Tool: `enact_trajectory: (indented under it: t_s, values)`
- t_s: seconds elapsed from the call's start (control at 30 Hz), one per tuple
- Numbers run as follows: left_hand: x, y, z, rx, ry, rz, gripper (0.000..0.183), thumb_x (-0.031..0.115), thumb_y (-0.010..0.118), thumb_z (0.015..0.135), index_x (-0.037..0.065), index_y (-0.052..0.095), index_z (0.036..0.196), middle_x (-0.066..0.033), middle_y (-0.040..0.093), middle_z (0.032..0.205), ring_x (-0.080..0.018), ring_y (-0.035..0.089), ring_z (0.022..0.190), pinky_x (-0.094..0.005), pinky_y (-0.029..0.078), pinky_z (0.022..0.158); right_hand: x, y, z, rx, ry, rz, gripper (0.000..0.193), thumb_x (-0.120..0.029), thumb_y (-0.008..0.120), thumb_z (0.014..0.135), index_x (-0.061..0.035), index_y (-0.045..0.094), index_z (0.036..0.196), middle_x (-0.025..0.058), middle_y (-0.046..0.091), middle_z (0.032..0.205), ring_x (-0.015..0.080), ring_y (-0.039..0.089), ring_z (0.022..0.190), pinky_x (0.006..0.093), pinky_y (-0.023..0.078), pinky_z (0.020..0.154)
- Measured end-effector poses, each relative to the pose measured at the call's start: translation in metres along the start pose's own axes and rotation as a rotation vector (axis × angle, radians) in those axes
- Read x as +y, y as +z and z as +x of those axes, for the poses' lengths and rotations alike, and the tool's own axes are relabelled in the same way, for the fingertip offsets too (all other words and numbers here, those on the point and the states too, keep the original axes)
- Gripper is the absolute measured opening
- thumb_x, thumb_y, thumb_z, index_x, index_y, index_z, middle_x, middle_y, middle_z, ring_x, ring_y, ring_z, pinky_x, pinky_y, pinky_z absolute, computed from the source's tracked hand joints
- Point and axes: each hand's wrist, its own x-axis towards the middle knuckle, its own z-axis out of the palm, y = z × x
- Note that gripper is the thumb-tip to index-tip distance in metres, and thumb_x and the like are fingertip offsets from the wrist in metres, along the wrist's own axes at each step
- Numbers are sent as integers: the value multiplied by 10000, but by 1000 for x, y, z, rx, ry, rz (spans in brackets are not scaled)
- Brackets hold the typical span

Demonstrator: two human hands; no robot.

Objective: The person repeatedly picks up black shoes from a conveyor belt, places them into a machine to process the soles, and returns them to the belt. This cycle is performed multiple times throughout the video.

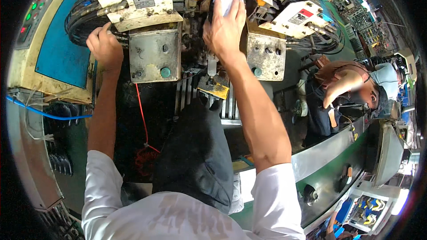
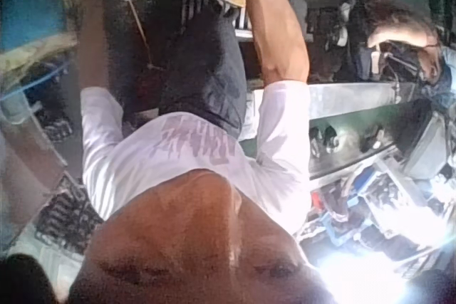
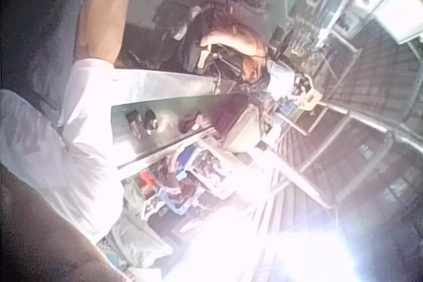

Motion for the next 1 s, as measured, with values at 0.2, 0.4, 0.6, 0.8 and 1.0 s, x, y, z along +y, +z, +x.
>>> enact_trajectory:
  t_s: [0.2,0.4,0.6,0.8,1.0]
  values:
    - [5,1,2,50,52,23,262,125,589,973,95,777,1153,-148,662,1091,-354,605,1057,-491,467,963,18,35,46,65,2,-73,701,-287,717,843,-51,563,1485,418,384,1535,571,337,1463,638,278,1227]
    - [-3,4,-1,103,56,57,277,144,563,982,121,794,1132,-130,678,1065,-335,611,1049,-478,462,953,0,14,55,127,42,75,589,-193,628,919,41,554,1455,456,400,1541,586,312,1510,640,220,1266]
    - [1,4,-1,86,47,53,268,112,590,960,131,796,1129,-128,671,1058,-336,615,1040,-478,467,953,-3,22,69,152,76,97,530,-192,549,985,30,553,1467,431,369,1585,570,270,1535,618,175,1289]
    - [-2,6,1,73,71,17,243,111,613,953,116,783,1127,-137,661,1068,-352,610,1037,-486,479,936,11,-2,50,43,16,151,695,-221,708,881,-24,519,1520,382,340,1616,558,293,1521,567,243,1284]
    - [-6,22,-2,32,105,40,314,130,636,929,190,752,1215,-105,658,1115,-330,600,1146,-485,474,992,25,-83,-183,-57,129,318,661,26,688,843,-15,552,1488,315,444,1576,485,500,1402,515,445,1178]
